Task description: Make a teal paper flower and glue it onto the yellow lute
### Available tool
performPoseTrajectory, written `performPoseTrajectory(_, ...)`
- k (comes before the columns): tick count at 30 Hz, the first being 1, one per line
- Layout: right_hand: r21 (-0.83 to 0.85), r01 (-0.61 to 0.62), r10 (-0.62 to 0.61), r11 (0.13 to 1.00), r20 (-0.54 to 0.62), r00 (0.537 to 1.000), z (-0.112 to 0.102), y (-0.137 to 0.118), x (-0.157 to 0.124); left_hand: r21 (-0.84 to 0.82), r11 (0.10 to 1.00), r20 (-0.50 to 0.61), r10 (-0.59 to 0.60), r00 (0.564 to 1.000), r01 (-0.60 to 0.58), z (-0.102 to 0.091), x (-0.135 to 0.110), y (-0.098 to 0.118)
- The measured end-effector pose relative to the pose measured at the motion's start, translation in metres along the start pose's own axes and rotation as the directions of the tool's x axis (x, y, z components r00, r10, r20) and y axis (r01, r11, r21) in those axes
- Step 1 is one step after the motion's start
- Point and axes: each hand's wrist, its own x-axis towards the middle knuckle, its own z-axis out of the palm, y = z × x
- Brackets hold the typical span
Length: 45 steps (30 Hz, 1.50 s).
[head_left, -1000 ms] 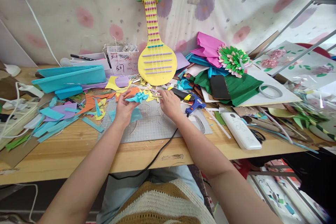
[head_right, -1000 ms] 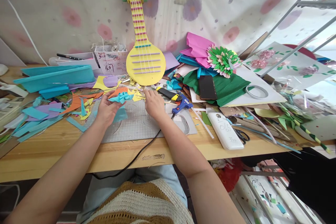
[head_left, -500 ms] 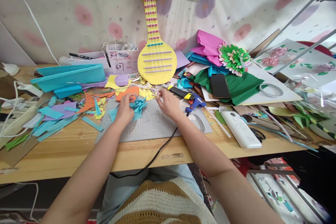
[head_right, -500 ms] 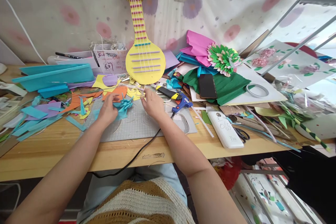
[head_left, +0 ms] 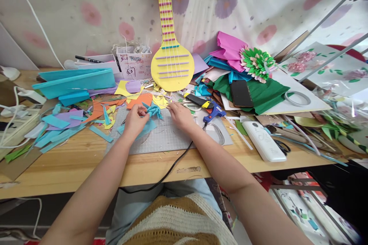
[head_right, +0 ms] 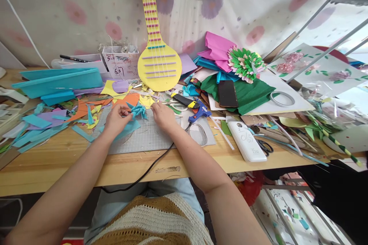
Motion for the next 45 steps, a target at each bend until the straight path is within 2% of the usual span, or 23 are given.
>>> performPoseTrajectory(2, 0.001, 0.006, -0.006, 1.000, 0.009, 1.000, -0.002, -0.005, -0.003, -0.041, 0.999, -0.041, 0.010, 0.999, -0.012, 0.008, -0.004, -0.002)
performPoseTrajectory(4, 0.000, 0.038, -0.038, 0.999, -0.001, 0.999, -0.002, -0.009, -0.004, -0.054, 0.998, -0.038, 0.024, 0.999, -0.026, 0.014, -0.008, -0.002)
performPoseTrajectory(8, -0.032, 0.122, -0.123, 0.992, -0.030, 0.992, 0.001, -0.009, -0.004, -0.052, 0.997, 0.059, 0.058, 0.997, -0.055, 0.018, -0.015, 0.004)
performPoseTrajectory(11, -0.048, 0.140, -0.142, 0.989, -0.053, 0.988, 0.004, -0.002, -0.001, -0.113, 0.993, 0.139, 0.056, 0.989, -0.040, 0.018, -0.020, 0.011)
performPoseTrajectory(14, -0.017, 0.114, -0.115, 0.993, -0.111, 0.987, 0.006, 0.004, 0.001, -0.152, 0.988, 0.131, 0.043, 0.991, -0.022, 0.018, -0.020, 0.013)
performPoseTrajectory(20, -0.002, 0.101, -0.099, 0.995, -0.176, 0.979, 0.006, 0.000, 0.002, -0.077, 0.994, 0.049, 0.083, 0.995, -0.079, 0.014, -0.013, 0.009)
performPoseTrajectory(24, -0.010, 0.148, -0.148, 0.989, -0.132, 0.980, 0.008, -0.006, 0.002, -0.015, 0.997, 0.067, 0.077, 0.995, -0.076, 0.013, -0.011, 0.007)
performPoseTrajectory(29, -0.012, 0.148, -0.148, 0.989, -0.078, 0.986, 0.014, -0.010, 0.003, 0.064, 0.986, 0.097, 0.147, 0.984, -0.154, 0.015, -0.010, 0.004)
performPoseTrajectory(34, 0.061, 0.224, -0.214, 0.973, -0.134, 0.968, 0.016, -0.013, 0.006, 0.109, 0.973, 0.092, 0.194, 0.977, -0.204, 0.018, -0.010, 0.005)
performPoseTrajectory(45, 0.062, 0.230, -0.216, 0.971, -0.178, 0.960, 0.022, -0.010, 0.010, 0.256, 0.920, 0.127, 0.272, 0.954, -0.297, 0.019, -0.010, 0.007)
